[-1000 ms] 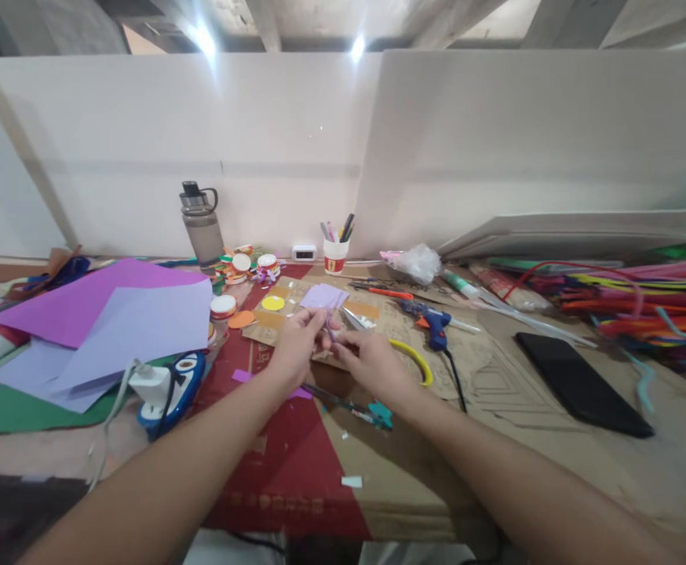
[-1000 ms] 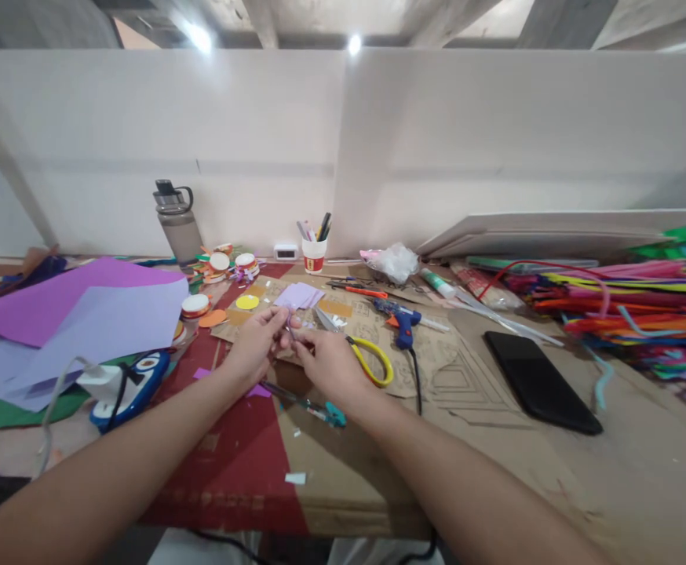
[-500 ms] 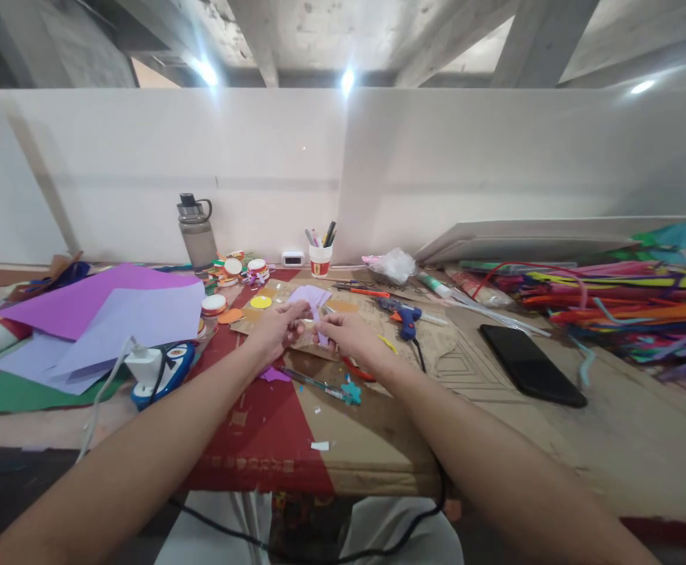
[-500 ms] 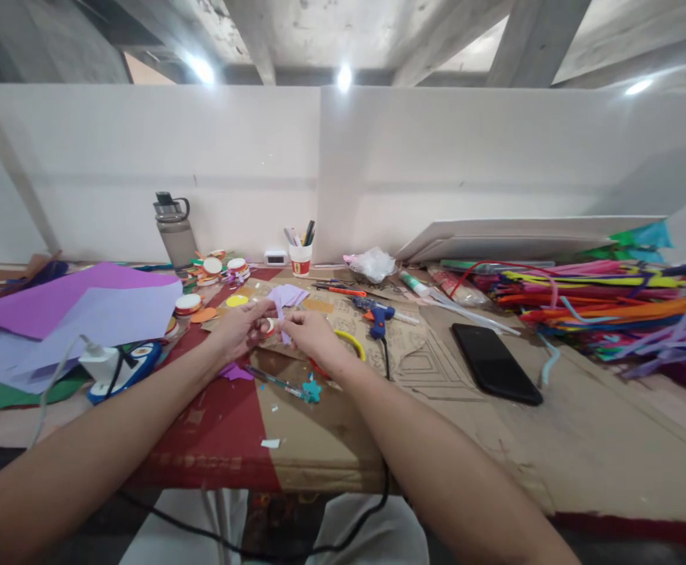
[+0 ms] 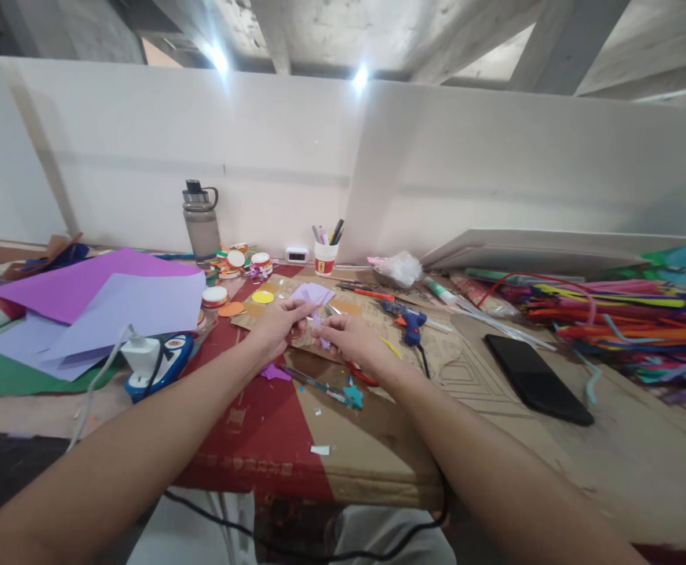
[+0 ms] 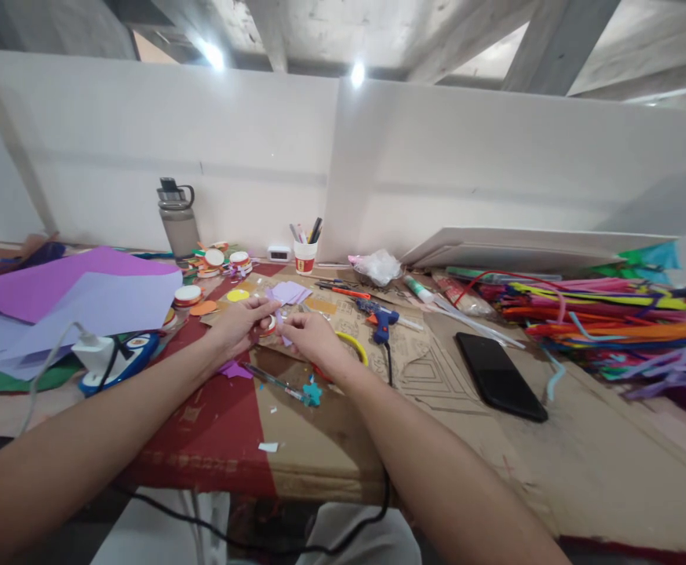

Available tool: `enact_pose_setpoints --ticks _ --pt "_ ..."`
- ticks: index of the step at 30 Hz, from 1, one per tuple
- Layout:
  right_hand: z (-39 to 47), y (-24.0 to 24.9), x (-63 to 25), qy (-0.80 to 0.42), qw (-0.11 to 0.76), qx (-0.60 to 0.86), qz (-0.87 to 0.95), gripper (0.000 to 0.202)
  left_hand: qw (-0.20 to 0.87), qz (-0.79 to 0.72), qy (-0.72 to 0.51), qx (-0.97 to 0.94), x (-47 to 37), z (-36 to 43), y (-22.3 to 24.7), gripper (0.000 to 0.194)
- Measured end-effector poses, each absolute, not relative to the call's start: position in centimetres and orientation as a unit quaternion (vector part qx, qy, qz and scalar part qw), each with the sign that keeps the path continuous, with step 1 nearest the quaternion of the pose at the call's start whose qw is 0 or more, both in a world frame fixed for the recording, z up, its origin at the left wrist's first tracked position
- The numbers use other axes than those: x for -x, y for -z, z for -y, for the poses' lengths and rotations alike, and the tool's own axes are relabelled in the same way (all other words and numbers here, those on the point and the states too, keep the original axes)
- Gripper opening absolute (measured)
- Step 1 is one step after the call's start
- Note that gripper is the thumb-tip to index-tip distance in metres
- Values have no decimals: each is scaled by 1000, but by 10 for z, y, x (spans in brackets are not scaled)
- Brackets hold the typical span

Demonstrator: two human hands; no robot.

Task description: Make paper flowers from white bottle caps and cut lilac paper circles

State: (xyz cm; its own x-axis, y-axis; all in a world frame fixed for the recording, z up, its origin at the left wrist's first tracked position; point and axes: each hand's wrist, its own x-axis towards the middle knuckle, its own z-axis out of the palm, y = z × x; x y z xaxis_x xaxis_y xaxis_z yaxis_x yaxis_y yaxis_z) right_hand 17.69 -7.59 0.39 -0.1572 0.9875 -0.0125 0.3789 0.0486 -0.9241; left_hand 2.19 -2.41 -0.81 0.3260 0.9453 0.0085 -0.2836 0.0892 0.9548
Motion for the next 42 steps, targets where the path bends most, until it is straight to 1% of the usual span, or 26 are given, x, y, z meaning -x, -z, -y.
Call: enact_pose_setpoints --ticks 2,5,7,8,10,12,14,16,20,24,28,31,34,38,42 --pt "76 -5 -177 -429 353 540 632 20 659 -336 -476 -475 -22 26 6 31" --pt "75 -7 -179 -433 351 525 643 29 674 -328 -489 -447 -21 27 -1 33" --pt "74 -10 -182 -425 376 508 647 33 691 -310 -494 -427 -19 26 -5 33" --pt "73 -12 -183 -411 401 501 648 30 699 -300 -496 -418 -18 26 -7 32" --pt "73 -15 -187 -346 458 487 658 22 715 -290 -495 -400 -17 24 -9 28" --pt "74 -17 -189 -244 490 471 692 28 726 -296 -493 -378 -16 24 -11 24" --pt "76 -17 -190 -146 479 445 743 33 732 -309 -491 -358 -17 25 -12 19" --pt "78 -16 -190 -82 460 413 782 34 734 -320 -488 -346 -18 26 -13 15" --pt "78 -13 -188 -14 453 351 819 36 737 -320 -473 -361 -20 30 -13 15" --pt "76 -12 -189 30 459 294 838 29 726 -325 -471 -380 -23 29 -10 20" --pt "76 -11 -189 29 466 268 843 16 719 -316 -462 -412 -23 28 -7 25" --pt "77 -12 -188 17 477 263 838 9 691 -320 -470 -447 -24 30 -6 29" --pt "78 -13 -188 -23 487 298 820 9 636 -338 -478 -503 -24 35 -6 29" --pt "79 -14 -189 -95 504 350 784 10 557 -357 -447 -603 -24 40 -6 27" --pt "78 -13 -189 -163 531 386 737 10 524 -367 -413 -648 -23 40 -4 25"
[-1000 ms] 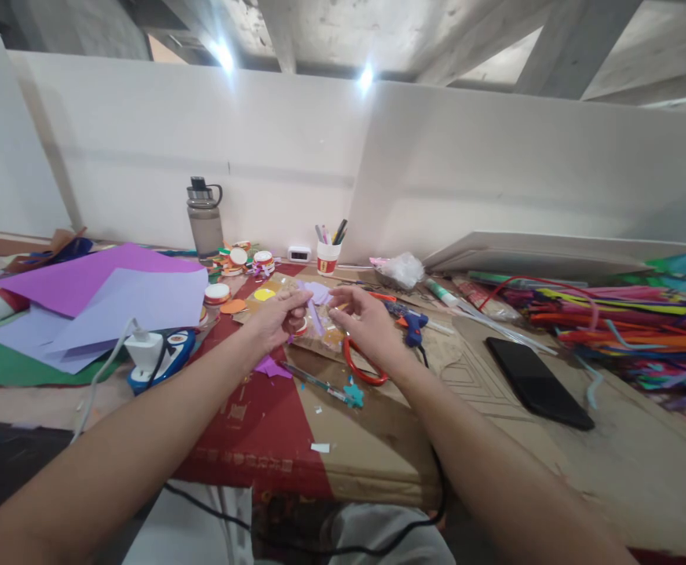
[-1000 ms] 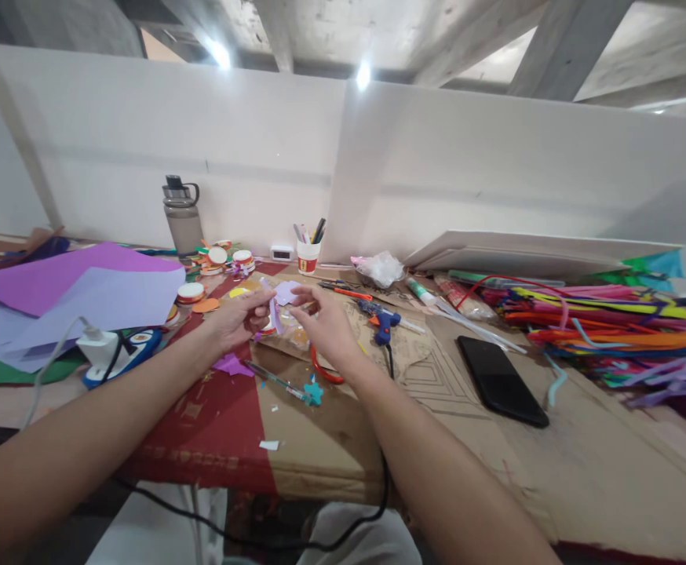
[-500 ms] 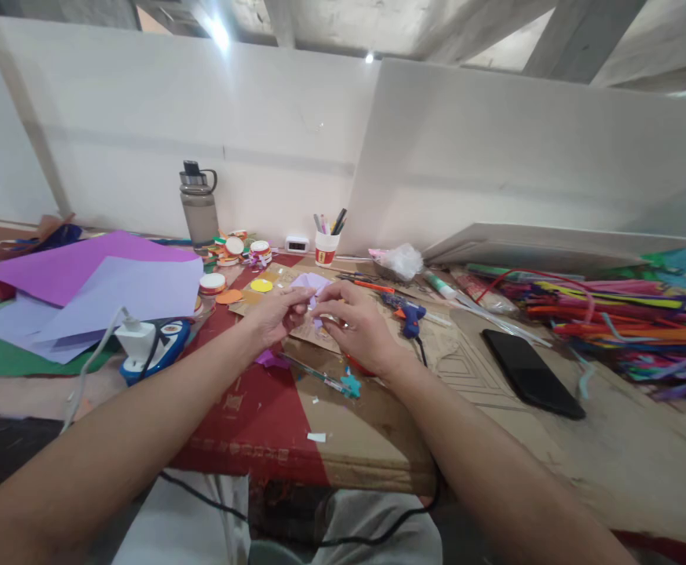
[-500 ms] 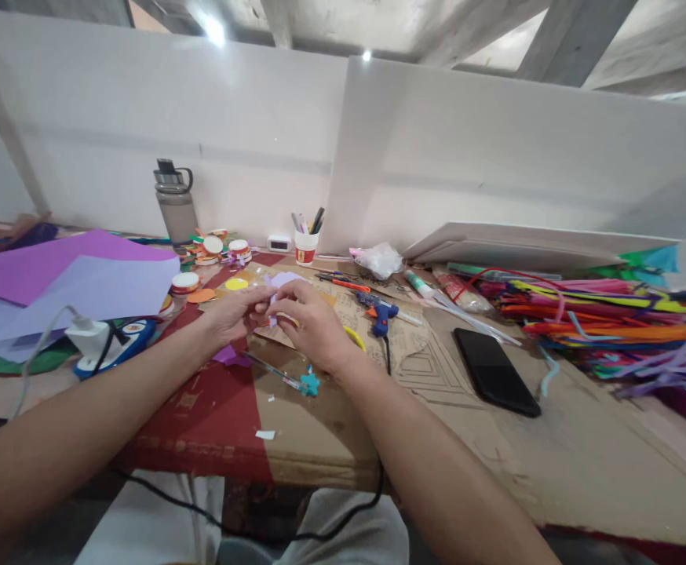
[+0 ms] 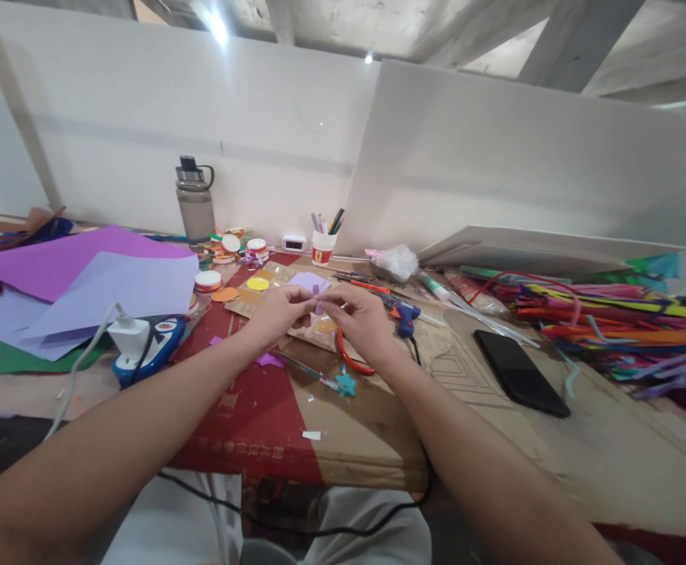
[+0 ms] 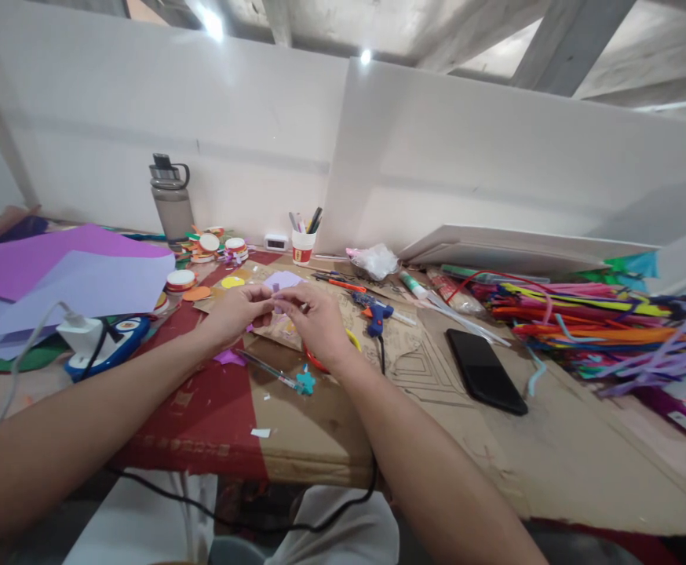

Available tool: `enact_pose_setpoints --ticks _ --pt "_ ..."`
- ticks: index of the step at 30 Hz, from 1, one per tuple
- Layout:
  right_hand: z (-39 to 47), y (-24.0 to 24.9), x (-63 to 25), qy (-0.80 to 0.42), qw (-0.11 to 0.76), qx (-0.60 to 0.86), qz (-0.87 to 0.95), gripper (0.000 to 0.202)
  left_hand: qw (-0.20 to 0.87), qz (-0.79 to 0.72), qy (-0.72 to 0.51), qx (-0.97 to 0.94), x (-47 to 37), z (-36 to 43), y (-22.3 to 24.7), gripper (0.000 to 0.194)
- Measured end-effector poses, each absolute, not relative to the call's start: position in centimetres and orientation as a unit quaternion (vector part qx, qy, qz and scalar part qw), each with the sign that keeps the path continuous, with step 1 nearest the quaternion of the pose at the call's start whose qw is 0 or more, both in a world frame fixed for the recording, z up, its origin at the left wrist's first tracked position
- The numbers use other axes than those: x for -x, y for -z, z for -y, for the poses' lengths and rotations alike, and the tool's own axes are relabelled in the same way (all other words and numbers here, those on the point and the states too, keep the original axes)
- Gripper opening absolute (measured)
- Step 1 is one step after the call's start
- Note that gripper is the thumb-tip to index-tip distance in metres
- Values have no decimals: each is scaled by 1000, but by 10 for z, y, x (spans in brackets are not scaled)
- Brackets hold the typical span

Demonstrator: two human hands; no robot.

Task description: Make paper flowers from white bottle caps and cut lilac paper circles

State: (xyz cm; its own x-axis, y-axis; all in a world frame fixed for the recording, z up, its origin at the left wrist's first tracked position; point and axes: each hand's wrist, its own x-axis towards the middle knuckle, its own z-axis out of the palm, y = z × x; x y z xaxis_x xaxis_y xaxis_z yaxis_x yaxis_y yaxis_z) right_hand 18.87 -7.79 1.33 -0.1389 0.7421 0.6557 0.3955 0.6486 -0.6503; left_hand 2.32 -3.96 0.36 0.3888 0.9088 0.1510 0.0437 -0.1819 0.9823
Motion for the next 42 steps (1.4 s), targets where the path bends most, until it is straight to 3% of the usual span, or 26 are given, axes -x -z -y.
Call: enact_pose_setpoints --ticks 21,29,42 --pt "76 -13 -189 -233 522 430 699 19 460 -400 -382 -695 -24 42 -8 14" --pt "78 -15 -189 -182 497 473 704 15 398 -417 -365 -731 -25 46 -10 10" --pt "79 -12 -188 -161 503 463 712 16 409 -424 -358 -724 -26 47 -11 11"
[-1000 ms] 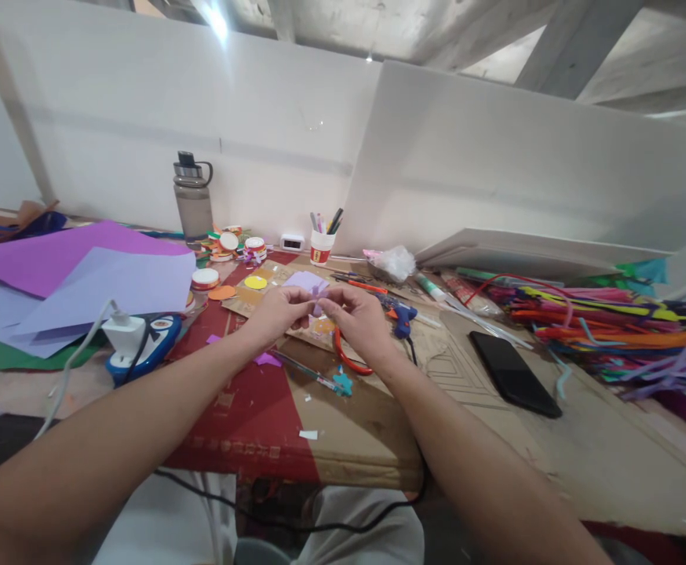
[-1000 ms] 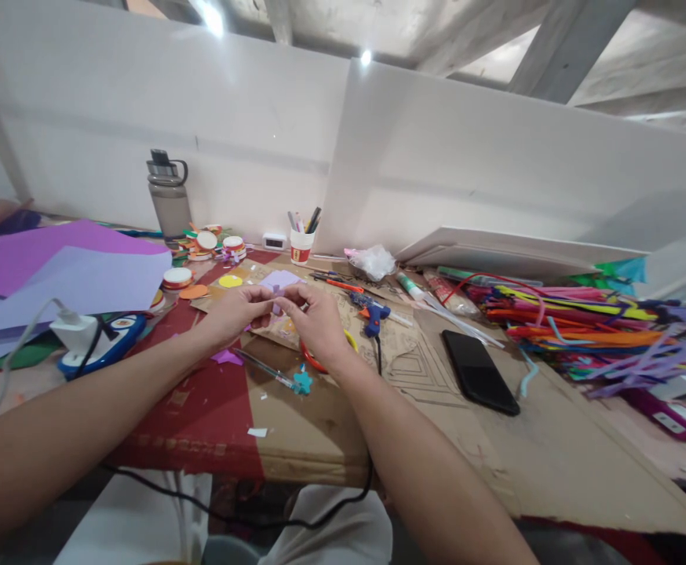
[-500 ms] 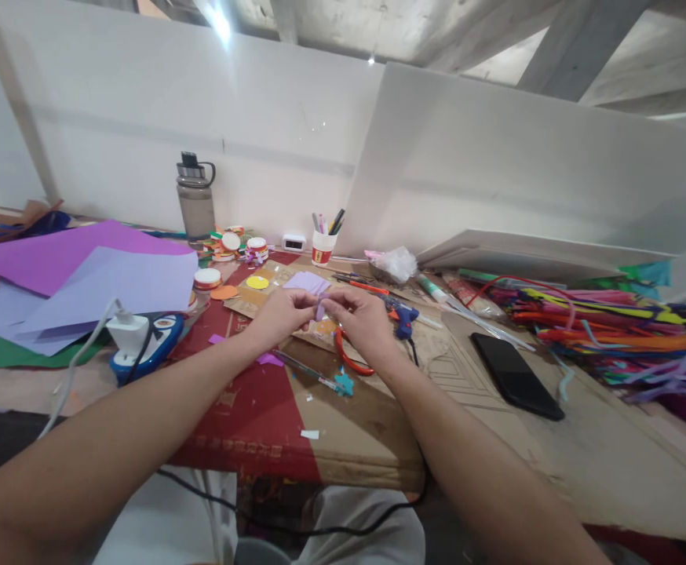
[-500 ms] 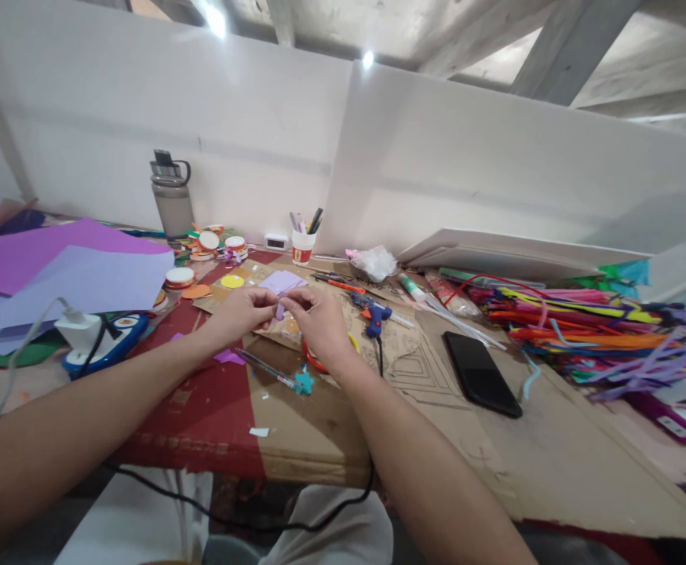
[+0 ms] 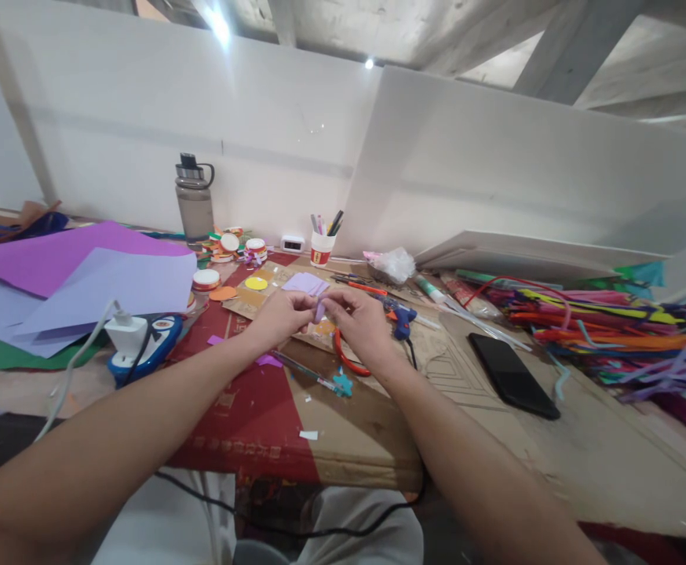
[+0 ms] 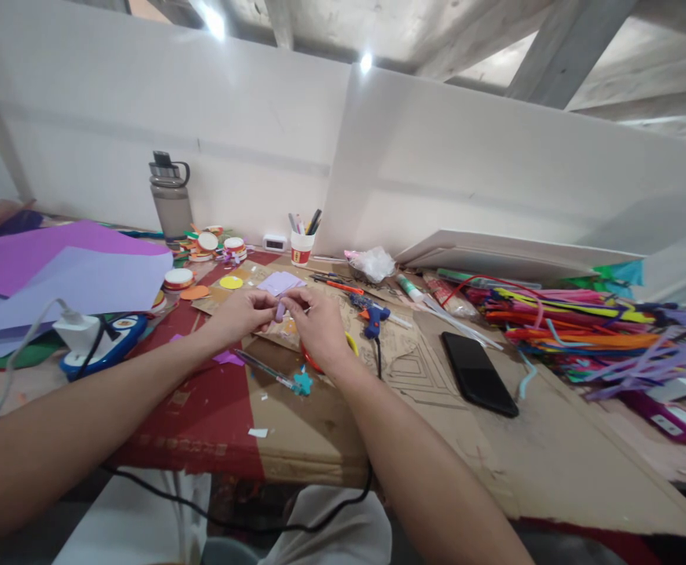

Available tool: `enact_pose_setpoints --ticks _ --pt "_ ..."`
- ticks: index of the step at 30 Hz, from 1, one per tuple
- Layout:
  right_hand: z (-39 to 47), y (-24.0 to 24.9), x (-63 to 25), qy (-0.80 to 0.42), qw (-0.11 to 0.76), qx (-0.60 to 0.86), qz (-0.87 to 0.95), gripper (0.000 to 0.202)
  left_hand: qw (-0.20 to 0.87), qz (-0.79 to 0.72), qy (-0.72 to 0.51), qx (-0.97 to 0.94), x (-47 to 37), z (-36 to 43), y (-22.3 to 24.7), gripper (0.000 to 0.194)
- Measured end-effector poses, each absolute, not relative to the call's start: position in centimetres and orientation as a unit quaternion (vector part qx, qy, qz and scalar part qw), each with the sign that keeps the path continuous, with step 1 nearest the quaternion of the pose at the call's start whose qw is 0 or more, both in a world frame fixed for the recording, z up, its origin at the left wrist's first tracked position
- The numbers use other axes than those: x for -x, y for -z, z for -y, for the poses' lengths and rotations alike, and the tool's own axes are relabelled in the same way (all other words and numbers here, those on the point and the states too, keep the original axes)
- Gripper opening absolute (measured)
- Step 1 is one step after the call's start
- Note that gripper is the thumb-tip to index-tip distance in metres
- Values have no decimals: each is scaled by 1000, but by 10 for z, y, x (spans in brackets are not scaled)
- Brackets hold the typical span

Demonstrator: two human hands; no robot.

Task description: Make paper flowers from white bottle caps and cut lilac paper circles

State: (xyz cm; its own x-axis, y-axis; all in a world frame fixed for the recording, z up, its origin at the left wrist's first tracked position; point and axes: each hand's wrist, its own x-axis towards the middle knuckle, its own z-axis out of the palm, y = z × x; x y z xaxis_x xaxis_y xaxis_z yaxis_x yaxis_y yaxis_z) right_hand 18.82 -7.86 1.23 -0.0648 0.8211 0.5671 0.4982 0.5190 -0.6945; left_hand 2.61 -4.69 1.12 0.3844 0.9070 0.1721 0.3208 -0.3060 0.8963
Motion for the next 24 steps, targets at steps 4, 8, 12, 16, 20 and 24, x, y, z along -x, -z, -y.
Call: enact_pose_setpoints --ticks 4,8,12,16,20,24 --pt "78 -12 -187 -191 516 474 688 14 417 -421 -355 -723 -26 45 -9 12" --pt "80 -15 -186 -193 518 474 685 12 420 -417 -356 -723 -26 46 -9 12" --pt "82 -19 -186 -184 505 479 694 15 414 -416 -357 -726 -25 47 -12 14" --pt "82 -20 -186 -182 490 488 698 14 392 -423 -349 -739 -24 47 -13 14" --pt "80 -19 -186 -181 492 496 692 13 351 -419 -353 -759 -25 49 -12 14" --pt "78 -16 -187 -178 495 499 688 14 310 -393 -367 -784 -26 51 -11 13"
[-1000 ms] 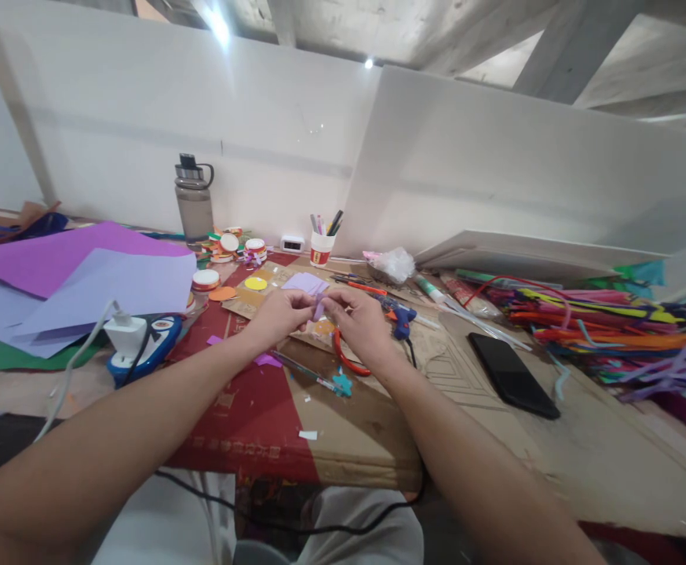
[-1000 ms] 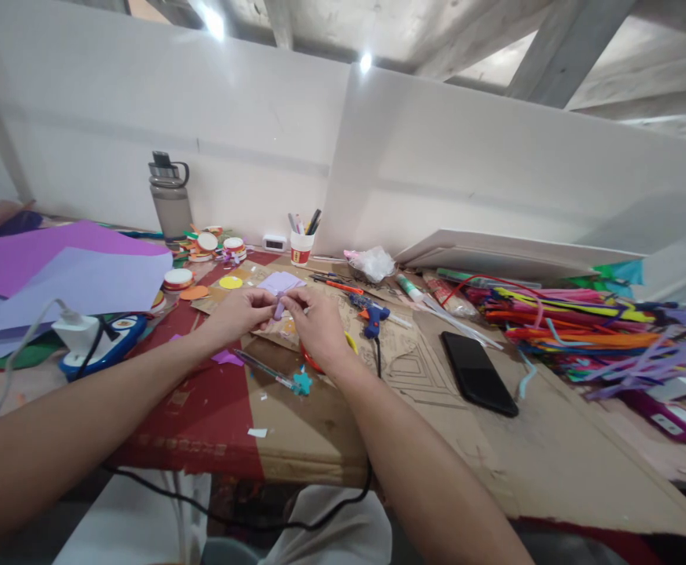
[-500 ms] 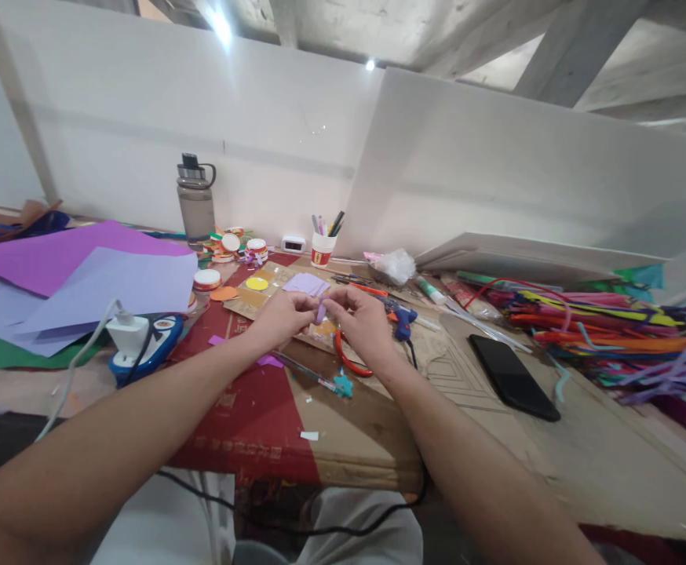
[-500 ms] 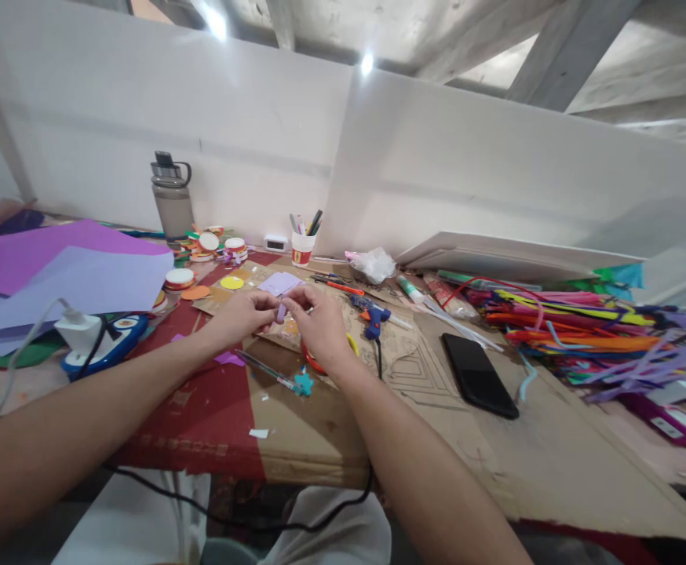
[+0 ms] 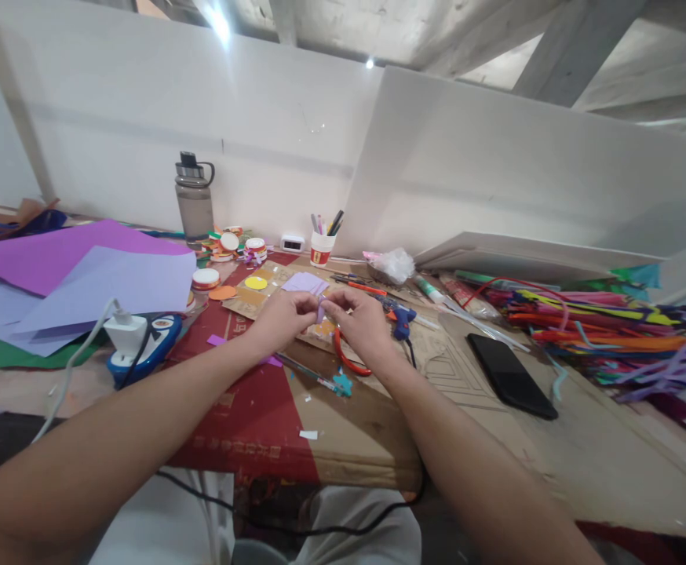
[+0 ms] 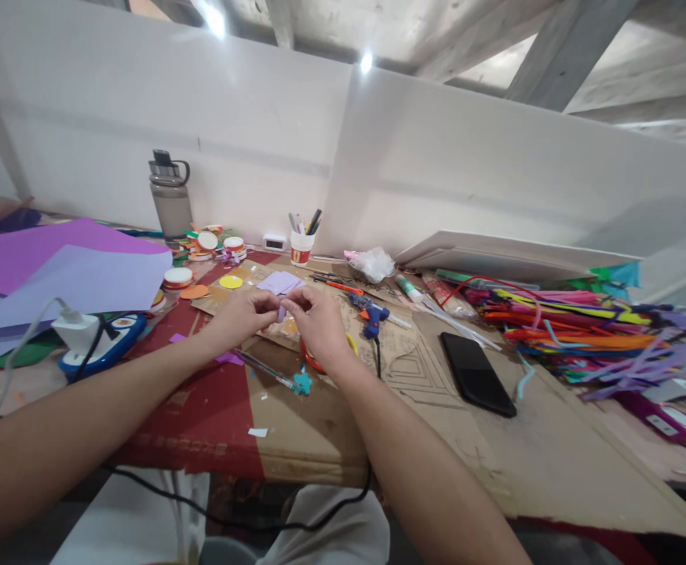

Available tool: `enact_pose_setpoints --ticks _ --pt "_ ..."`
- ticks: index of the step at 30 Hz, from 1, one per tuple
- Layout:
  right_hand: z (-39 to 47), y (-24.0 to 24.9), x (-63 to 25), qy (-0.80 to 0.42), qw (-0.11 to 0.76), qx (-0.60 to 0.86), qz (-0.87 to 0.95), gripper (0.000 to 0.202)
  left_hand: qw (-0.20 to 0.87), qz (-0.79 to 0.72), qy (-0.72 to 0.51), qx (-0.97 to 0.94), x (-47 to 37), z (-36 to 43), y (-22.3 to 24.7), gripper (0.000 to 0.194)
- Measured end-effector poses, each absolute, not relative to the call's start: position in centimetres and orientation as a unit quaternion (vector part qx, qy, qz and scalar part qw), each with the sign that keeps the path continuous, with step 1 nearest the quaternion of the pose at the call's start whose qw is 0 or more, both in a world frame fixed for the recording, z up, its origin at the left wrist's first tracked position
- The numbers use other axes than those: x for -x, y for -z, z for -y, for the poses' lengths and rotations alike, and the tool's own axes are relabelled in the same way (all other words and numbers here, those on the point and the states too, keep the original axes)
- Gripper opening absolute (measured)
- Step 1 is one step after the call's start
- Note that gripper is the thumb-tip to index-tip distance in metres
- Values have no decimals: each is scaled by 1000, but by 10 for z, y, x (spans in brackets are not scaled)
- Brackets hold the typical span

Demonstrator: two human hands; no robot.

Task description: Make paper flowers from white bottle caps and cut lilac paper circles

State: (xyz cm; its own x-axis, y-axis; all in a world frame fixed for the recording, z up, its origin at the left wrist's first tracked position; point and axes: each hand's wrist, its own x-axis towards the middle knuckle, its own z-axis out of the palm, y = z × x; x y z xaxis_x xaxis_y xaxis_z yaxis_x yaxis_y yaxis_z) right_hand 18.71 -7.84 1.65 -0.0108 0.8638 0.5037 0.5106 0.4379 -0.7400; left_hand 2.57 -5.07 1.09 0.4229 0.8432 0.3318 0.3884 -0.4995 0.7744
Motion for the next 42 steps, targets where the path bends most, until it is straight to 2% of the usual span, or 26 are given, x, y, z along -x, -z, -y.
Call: enact_pose_setpoints --ticks 5,16,30,34,42 --pt "79 -16 -187 -180 497 503 683 13 279 -374 -365 -806 -26 49 -8 14" --pt "76 -12 -190 -145 485 494 707 15 286 -393 -358 -797 -26 51 -12 12" --pt "78 -12 -190 -142 491 497 702 11 214 -361 -371 -828 -25 51 -9 12" --pt "78 -13 -189 -146 503 491 696 22 198 -358 -368 -835 -25 50 -9 14" --pt "77 -10 -189 -148 494 464 720 10 191 -349 -357 -845 -25 47 -6 13"
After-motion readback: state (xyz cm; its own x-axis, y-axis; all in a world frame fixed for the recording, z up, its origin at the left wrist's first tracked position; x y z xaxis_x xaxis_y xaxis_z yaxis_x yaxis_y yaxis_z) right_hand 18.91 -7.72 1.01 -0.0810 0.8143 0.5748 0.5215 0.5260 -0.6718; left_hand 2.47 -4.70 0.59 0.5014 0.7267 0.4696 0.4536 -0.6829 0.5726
